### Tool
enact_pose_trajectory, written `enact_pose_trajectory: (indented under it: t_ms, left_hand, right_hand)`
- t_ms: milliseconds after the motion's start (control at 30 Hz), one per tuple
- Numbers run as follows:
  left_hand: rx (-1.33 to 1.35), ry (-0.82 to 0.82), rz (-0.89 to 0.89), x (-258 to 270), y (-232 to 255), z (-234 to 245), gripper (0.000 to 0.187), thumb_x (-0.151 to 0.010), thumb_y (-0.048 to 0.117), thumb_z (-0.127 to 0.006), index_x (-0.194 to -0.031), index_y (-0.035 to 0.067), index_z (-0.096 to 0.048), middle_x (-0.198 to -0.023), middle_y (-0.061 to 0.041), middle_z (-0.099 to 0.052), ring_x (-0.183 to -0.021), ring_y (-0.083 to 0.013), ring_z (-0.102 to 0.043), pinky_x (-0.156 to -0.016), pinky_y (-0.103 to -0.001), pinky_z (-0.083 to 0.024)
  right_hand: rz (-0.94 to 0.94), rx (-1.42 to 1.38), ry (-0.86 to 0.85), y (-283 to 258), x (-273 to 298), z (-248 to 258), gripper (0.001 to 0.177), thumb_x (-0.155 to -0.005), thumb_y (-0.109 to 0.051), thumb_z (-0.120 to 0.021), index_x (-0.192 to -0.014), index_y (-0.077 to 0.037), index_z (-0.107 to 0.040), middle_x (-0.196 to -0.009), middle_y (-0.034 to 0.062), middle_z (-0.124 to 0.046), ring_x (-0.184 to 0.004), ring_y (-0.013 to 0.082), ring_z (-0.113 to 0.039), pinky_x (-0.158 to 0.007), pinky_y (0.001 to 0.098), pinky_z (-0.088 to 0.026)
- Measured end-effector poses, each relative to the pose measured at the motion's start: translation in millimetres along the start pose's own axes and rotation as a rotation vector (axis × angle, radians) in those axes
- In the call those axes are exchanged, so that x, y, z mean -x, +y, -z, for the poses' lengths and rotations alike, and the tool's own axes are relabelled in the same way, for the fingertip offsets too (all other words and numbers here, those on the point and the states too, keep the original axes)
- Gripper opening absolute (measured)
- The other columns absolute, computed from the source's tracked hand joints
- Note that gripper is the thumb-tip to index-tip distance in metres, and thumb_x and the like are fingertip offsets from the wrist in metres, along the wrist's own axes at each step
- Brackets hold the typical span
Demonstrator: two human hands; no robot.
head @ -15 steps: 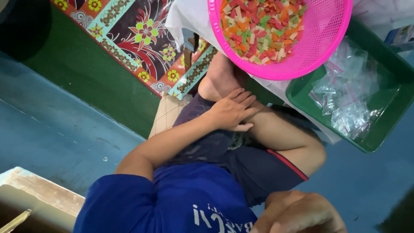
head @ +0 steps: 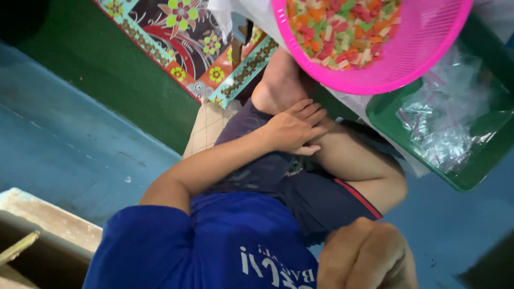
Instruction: A person is manually filling small plastic bags with colorful dried food pieces from a basket while sitting on the floor.
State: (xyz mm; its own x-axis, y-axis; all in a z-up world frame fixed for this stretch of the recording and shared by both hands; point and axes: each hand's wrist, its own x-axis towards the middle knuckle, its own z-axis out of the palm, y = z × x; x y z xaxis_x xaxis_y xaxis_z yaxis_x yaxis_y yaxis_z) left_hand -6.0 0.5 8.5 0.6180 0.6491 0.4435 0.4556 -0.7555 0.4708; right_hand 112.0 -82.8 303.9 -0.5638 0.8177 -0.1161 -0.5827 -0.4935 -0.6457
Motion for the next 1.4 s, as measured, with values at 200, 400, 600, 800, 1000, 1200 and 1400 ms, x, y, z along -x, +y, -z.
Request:
enact_pose_trajectory:
  t_ms: [200, 400, 600, 800, 1000, 1200, 1400]
  left_hand:
    - [0.019, 0.051, -0.013, 3, -3, -4, 0.052, -0.082, 0.046, -0.071, -0.115, 0.006, -0.065, -0.131, -0.024, -0.059, -0.118, -0.0427, -0.055, -0.11, -0.053, -0.038]
    - [0.011, 0.027, -0.017, 6, -5, -11, 0.057, -0.082, 0.048, -0.071, -0.122, 0.006, -0.064, -0.134, -0.024, -0.058, -0.121, -0.0431, -0.054, -0.112, -0.053, -0.036]
    - [-0.045, 0.006, -0.024, 7, -5, -15, 0.06, -0.086, 0.051, -0.068, -0.129, 0.009, -0.064, -0.129, -0.024, -0.062, -0.122, -0.0415, -0.056, -0.115, -0.053, -0.032]
    - [-0.076, 0.025, -0.039, 8, -7, -21, 0.059, -0.087, 0.054, -0.07, -0.128, 0.011, -0.065, -0.123, -0.026, -0.065, -0.122, -0.0424, -0.057, -0.118, -0.055, -0.028]
    - [-0.077, 0.047, -0.059, 8, -8, -23, 0.057, -0.088, 0.054, -0.07, -0.124, 0.011, -0.066, -0.122, -0.026, -0.064, -0.121, -0.0423, -0.057, -0.118, -0.055, -0.028]
    - [-0.071, 0.03, -0.061, 9, -8, -25, 0.058, -0.089, 0.053, -0.071, -0.128, 0.011, -0.065, -0.124, -0.025, -0.064, -0.122, -0.0424, -0.056, -0.118, -0.056, -0.026]
    - [-0.017, 0.015, -0.045, 6, -6, -13, 0.061, -0.088, 0.05, -0.069, -0.131, 0.008, -0.062, -0.129, -0.025, -0.06, -0.122, -0.043, -0.055, -0.115, -0.055, -0.031]
  right_hand:
    - [-0.137, -0.054, -0.095, 4, -15, 6, 0.018, -0.09, -0.005, -0.08, -0.075, -0.001, -0.072, -0.07, 0.022, -0.072, -0.053, 0.0316, -0.066, -0.052, 0.0344, -0.055]
    - [-0.259, -0.159, -0.11, 7, -22, 9, 0.015, -0.091, -0.003, -0.082, -0.081, -0.004, -0.071, -0.08, 0.0217, -0.073, -0.061, 0.0304, -0.067, -0.056, 0.0363, -0.057]
    - [-0.295, -0.102, -0.14, 6, -34, -4, 0.016, -0.096, -0.01, -0.08, -0.085, -0.005, -0.069, -0.081, 0.0191, -0.072, -0.062, 0.0304, -0.066, -0.056, 0.035, -0.055]
    - [-0.338, -0.095, -0.193, 13, -41, -9, 0.011, -0.095, -0.009, -0.075, -0.087, -0.005, -0.069, -0.078, 0.0165, -0.072, -0.056, 0.0286, -0.061, -0.053, 0.0336, -0.052]
    - [-0.292, -0.084, -0.165, 23, -43, -11, 0.01, -0.096, -0.01, -0.074, -0.089, -0.005, -0.069, -0.078, 0.015, -0.071, -0.059, 0.0257, -0.062, -0.054, 0.0311, -0.051]
    - [-0.232, -0.066, -0.143, 32, -49, -8, 0.009, -0.096, -0.012, -0.073, -0.091, -0.006, -0.069, -0.079, 0.0134, -0.071, -0.062, 0.0227, -0.062, -0.056, 0.0283, -0.05]
    - [-0.151, -0.035, -0.13, 37, -62, -1, 0.008, -0.097, -0.013, -0.072, -0.093, -0.006, -0.07, -0.08, 0.0117, -0.07, -0.065, 0.0196, -0.062, -0.057, 0.0256, -0.049]
